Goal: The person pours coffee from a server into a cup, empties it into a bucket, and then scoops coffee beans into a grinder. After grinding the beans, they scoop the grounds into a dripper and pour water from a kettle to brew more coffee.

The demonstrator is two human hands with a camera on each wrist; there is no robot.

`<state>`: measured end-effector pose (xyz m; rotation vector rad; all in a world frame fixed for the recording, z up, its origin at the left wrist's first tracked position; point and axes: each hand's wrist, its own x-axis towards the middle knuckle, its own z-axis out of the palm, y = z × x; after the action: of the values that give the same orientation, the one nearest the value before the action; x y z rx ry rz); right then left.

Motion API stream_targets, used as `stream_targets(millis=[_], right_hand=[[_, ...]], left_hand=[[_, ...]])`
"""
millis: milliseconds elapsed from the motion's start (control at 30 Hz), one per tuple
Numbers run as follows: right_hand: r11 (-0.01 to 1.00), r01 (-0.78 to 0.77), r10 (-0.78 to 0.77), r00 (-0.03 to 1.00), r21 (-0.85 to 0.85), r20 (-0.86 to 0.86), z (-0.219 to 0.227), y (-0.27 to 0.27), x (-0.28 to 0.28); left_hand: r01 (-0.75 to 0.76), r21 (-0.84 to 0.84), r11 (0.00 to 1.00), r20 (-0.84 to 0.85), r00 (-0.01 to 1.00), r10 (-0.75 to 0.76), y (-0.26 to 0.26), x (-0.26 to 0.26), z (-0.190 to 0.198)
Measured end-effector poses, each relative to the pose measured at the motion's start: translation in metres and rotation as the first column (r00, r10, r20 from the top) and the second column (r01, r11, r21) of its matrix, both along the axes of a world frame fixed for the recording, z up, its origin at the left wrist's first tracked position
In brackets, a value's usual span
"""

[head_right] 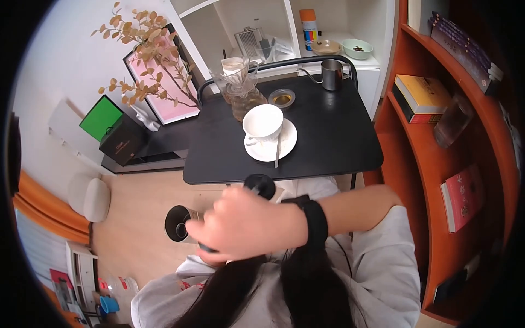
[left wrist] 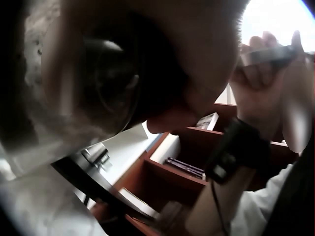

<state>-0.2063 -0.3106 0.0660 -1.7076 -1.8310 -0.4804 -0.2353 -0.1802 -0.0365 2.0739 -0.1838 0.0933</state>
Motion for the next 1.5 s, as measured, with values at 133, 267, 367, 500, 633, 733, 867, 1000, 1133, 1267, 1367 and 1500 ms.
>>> stream_targets(millis=[133,267,367,500,633,733,867,1000,1133,1267,1367,1500], right_hand=[[0.925,0.294,-0.267,0.954,-0.241,0.14,0.026,0.006,0.043],[0.758,0.501,-0.518,0.851,-0.417,0.081,0.017,-0.009,0.106],[0.625,0.589,-0.655,0.753,-0.513,0.066,-0.014,-0.039,0.134],[0.782,0.568,-0.593,0.804,-0.255,-0.027,-0.057,-0.06,0.086],[0.968,0.252,-0.251,0.965,-0.005,-0.077,-0.079,-0.052,0.016],[0.998,0.047,-0.045,0.997,0.032,-0.064,-0.055,-0.045,0.005],[0.977,-0.215,0.214,0.977,0.015,0.021,-0.022,-0.03,-0.005],[0.979,-0.203,0.2,0.966,0.002,0.164,0.005,-0.008,0.005],[0.971,0.056,-0.027,0.992,-0.233,0.126,0.036,0.003,0.044],[0.866,0.404,-0.391,0.915,-0.296,0.103,0.021,0.007,0.122],[0.745,0.52,-0.54,0.838,-0.417,0.081,0.007,-0.014,0.147],[0.683,0.51,-0.638,0.765,-0.522,-0.086,-0.026,-0.042,0.144]], left_hand=[[0.15,0.162,0.975,0.016,0.988,-0.154,-0.019,-0.009,0.003],[0.119,0.107,0.987,0.127,0.983,-0.132,-0.019,-0.015,0.01],[-0.12,-0.01,0.993,0.16,0.98,0.12,0.0,-0.018,0.015],[-0.431,0.043,0.902,0.516,0.782,0.349,0.031,-0.005,0.021],[-0.462,0.09,0.882,0.507,0.784,0.359,0.048,0.003,0.018],[-0.314,-0.006,0.95,0.287,0.909,0.302,0.044,0.005,0.018],[-0.216,-0.033,0.976,0.135,0.966,0.218,0.02,0.005,0.022],[-0.011,-0.546,0.838,0.095,0.993,0.076,-0.004,-0.005,-0.009],[0.106,-0.065,0.992,0.146,0.985,-0.095,-0.014,0.004,0.011],[0.185,0.052,0.981,0.006,0.983,-0.186,-0.021,0.001,0.022],[0.103,-0.002,0.995,0.135,0.986,-0.102,-0.012,-0.001,0.027],[-0.356,0.036,0.934,0.455,0.838,0.302,0.025,0.008,0.028]])
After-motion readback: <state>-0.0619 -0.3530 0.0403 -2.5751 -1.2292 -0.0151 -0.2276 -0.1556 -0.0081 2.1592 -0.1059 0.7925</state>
